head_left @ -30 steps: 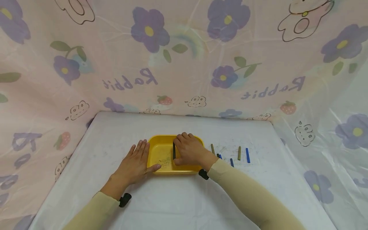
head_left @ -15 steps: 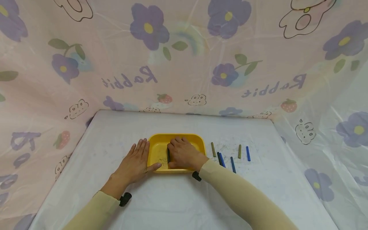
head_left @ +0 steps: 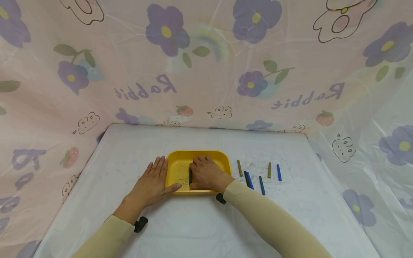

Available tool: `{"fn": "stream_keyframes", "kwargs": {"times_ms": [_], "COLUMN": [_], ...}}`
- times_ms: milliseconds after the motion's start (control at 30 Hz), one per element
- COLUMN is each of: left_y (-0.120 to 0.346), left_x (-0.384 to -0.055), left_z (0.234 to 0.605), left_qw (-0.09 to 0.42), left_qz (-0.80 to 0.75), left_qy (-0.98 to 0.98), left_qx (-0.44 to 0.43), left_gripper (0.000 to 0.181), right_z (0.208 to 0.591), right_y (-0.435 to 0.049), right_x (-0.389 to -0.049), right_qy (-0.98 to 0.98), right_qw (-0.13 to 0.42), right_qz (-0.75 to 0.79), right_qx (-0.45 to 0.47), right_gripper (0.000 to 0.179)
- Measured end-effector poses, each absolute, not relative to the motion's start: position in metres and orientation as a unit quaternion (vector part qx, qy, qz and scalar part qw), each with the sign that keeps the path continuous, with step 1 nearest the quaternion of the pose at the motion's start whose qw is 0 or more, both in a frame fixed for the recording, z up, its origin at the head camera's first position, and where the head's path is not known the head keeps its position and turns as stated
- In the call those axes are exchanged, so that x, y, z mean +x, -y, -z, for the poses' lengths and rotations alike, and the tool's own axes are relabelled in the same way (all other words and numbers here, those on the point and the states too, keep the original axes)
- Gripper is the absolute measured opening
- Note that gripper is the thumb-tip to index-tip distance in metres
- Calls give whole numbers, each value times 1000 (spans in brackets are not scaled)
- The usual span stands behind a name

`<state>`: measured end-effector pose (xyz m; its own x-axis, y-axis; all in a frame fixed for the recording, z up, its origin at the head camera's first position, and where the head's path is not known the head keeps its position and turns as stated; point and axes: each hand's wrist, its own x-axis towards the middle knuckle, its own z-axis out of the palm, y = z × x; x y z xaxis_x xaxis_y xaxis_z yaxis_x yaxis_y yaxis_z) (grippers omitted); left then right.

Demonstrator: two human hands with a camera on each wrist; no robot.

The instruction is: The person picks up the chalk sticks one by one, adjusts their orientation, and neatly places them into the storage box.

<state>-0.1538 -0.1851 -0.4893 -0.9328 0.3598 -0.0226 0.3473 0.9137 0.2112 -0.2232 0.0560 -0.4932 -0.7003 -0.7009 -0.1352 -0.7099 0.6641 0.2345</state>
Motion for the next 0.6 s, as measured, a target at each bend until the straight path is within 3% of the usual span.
{"fn": "stream_keyframes", "kwargs": {"times_ms": [600], "left_y": [185], "left_x": [-154], "left_z": [494], "left_qw": [24], "left_qz": [-117], "left_qy": [-977], "left_qx": [179], "left_gripper": [111], "right_z": [496], "right_y": [-54], "right_x": [-224], "right_qy": [-916], "right_qw": [28], "right_qz": [-128], "right_qx": [-378], "right_gripper": [68]}}
